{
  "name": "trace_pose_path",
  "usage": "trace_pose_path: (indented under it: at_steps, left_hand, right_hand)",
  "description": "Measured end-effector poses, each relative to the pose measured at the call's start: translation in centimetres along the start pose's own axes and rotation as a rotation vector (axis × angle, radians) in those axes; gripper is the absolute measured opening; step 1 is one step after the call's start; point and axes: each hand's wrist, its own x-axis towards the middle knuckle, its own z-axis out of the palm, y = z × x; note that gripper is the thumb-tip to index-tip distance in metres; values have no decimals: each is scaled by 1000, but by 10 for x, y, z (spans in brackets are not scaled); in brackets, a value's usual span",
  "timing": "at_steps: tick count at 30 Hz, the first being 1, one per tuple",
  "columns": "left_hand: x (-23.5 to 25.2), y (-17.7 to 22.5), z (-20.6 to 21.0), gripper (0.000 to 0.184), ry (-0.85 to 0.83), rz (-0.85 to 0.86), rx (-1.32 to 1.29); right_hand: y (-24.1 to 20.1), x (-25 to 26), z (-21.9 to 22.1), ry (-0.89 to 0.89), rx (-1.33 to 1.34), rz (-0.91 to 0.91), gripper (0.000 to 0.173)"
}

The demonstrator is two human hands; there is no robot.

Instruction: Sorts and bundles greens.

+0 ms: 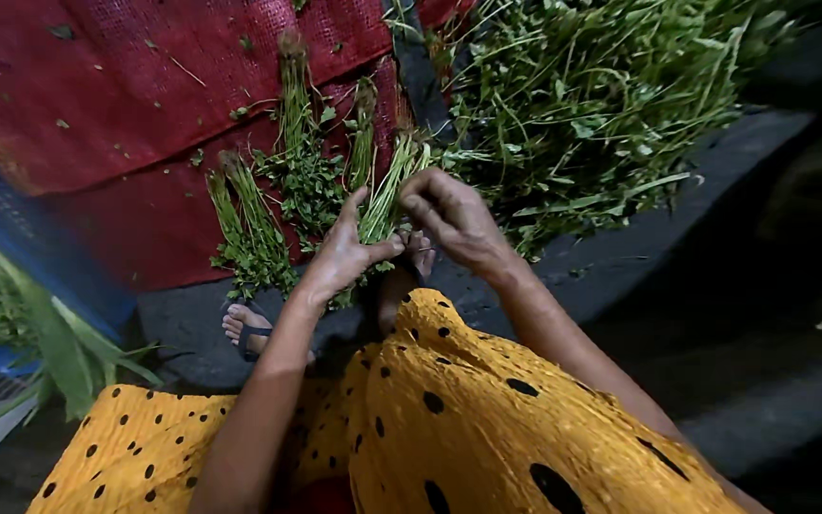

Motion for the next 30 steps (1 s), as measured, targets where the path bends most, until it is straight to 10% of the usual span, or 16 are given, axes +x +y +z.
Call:
trace_pose_path:
  at_steps: [5,12,25,30]
  left_hand:
    - [-7,0,-3,90,-26,-51,-71]
    - [-7,3,-3,99,-35,-2,60]
    - [-1,-6,-5,45,-187,-24,-257]
    - [3,-8,-7,33,-227,-70,-453]
  right_hand:
    - [-2,-4,-5,293,358,203,16]
    - [-3,-10,8,-95,-152,-158,25]
    - [4,2,-7,391,468,334,17]
    - [-9,-16,4,201,199,210,21]
